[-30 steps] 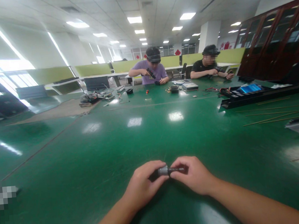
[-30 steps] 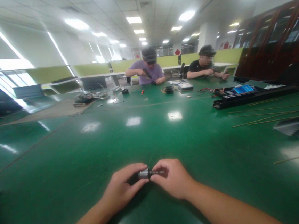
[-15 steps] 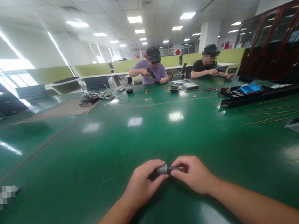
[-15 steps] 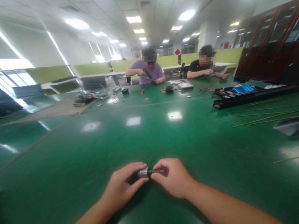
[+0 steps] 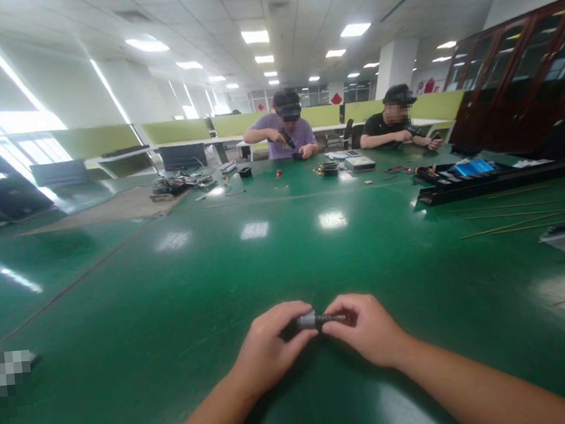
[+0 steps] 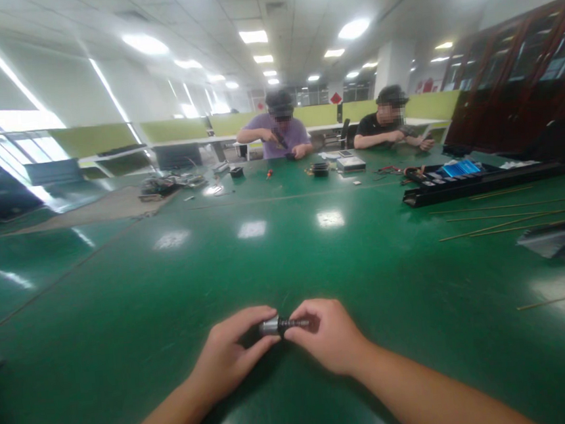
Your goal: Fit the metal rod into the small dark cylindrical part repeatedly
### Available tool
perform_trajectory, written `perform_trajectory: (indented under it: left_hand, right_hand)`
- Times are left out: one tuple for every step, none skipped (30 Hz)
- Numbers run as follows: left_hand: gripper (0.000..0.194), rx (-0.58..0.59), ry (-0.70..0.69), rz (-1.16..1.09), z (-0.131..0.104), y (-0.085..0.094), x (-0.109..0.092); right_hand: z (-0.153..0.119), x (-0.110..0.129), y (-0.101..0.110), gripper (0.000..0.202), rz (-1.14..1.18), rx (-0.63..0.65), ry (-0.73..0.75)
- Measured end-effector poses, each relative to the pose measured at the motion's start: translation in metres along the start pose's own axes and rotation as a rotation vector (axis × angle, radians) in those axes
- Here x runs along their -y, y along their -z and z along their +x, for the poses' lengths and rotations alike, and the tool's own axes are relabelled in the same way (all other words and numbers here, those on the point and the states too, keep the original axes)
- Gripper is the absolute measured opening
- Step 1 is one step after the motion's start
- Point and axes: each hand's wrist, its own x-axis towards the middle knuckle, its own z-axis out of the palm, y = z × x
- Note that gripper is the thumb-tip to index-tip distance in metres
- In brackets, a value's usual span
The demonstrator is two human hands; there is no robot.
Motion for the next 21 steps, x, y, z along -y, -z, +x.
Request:
perform_trajectory:
  left_hand:
    - [0.024, -0.003, -0.002, 0.001, 0.0000, 0.0000, 0.0001]
    - [0.024, -0.005, -0.003, 0.004, -0.0001, 0.0000, 0.0004]
    - [0.024, -0.004, -0.002, 0.008, -0.0002, 0.0000, 0.0008]
    - [0.025, -0.002, 0.002, 0.013, -0.0004, 0.0000, 0.0013]
    - [0.025, -0.001, 0.005, 0.019, -0.0005, 0.0001, 0.0017]
    - [0.025, -0.001, 0.007, 0.024, -0.0007, 0.0001, 0.0022]
    - [0.025, 0.001, 0.009, 0.028, -0.0008, 0.0002, 0.0026]
    - [0.025, 0.001, 0.011, 0.033, -0.0010, 0.0002, 0.0030]
    - [0.025, 0.000, 0.011, 0.037, -0.0011, 0.0003, 0.0034]
    - [0.026, -0.001, 0.010, 0.040, -0.0012, 0.0004, 0.0037]
    - [0.026, -0.001, 0.009, 0.043, -0.0013, 0.0005, 0.0039]
    - [0.026, -0.001, 0.008, 0.044, -0.0014, 0.0005, 0.0041]
    - [0.025, -0.003, 0.007, 0.044, -0.0015, 0.0006, 0.0043]
    - [0.025, -0.005, 0.005, 0.044, -0.0016, 0.0007, 0.0044]
    - [0.025, -0.007, 0.004, 0.044, -0.0017, 0.0008, 0.0044]
    - [0.025, -0.012, 0.004, 0.045, -0.0016, 0.0009, 0.0043]
    - [0.025, -0.016, 0.005, 0.046, -0.0015, 0.0011, 0.0042]
    - [0.025, -0.019, 0.006, 0.048, -0.0013, 0.0013, 0.0040]
    - [0.025, -0.020, 0.007, 0.048, -0.0011, 0.0016, 0.0038]
    - [0.025, -0.021, 0.007, 0.047, -0.0007, 0.0018, 0.0036]
    - [0.025, -0.022, 0.007, 0.046, -0.0003, 0.0021, 0.0034]
  right_hand:
    - [0.0001, 0.0001, 0.0000, 0.008, -0.004, -0.002, 0.000]
    - [0.0000, 0.0000, 0.0001, 0.008, -0.008, -0.005, 0.000]
    - [-0.0001, -0.0002, 0.0001, 0.008, -0.012, -0.008, 0.000]
    - [-0.0004, -0.0006, 0.0000, 0.008, -0.016, -0.011, -0.002]
    - [-0.0007, -0.0011, -0.0001, 0.008, -0.017, -0.014, -0.005]
    - [-0.0010, -0.0017, -0.0003, 0.009, -0.015, -0.015, -0.008]
    - [-0.0012, -0.0022, -0.0004, 0.009, -0.012, -0.015, -0.010]
    - [-0.0014, -0.0027, -0.0006, 0.009, -0.009, -0.014, -0.011]
    - [-0.0014, -0.0032, -0.0008, 0.009, -0.007, -0.014, -0.012]
    - [-0.0013, -0.0036, -0.0008, 0.009, -0.008, -0.015, -0.012]
    - [-0.0011, -0.0038, -0.0009, 0.010, -0.012, -0.018, -0.012]
    - [-0.0008, -0.0039, -0.0008, 0.010, -0.017, -0.022, -0.012]
    - [-0.0005, -0.0038, -0.0007, 0.010, -0.023, -0.028, -0.013]
    - [-0.0002, -0.0036, -0.0005, 0.010, -0.027, -0.034, -0.012]
    - [0.0000, -0.0033, -0.0003, 0.010, -0.030, -0.039, -0.010]
    - [0.0001, -0.0029, -0.0001, 0.010, -0.032, -0.042, -0.008]
    - [0.0001, -0.0024, 0.0002, 0.010, -0.034, -0.045, -0.005]
    - [0.0000, -0.0019, 0.0004, 0.010, -0.035, -0.048, -0.002]
    - [-0.0002, -0.0014, 0.0006, 0.010, -0.036, -0.049, 0.001]
    - [-0.0004, -0.0011, 0.0008, 0.010, -0.037, -0.052, 0.003]
    - [-0.0006, -0.0009, 0.0009, 0.010, -0.039, -0.054, 0.004]
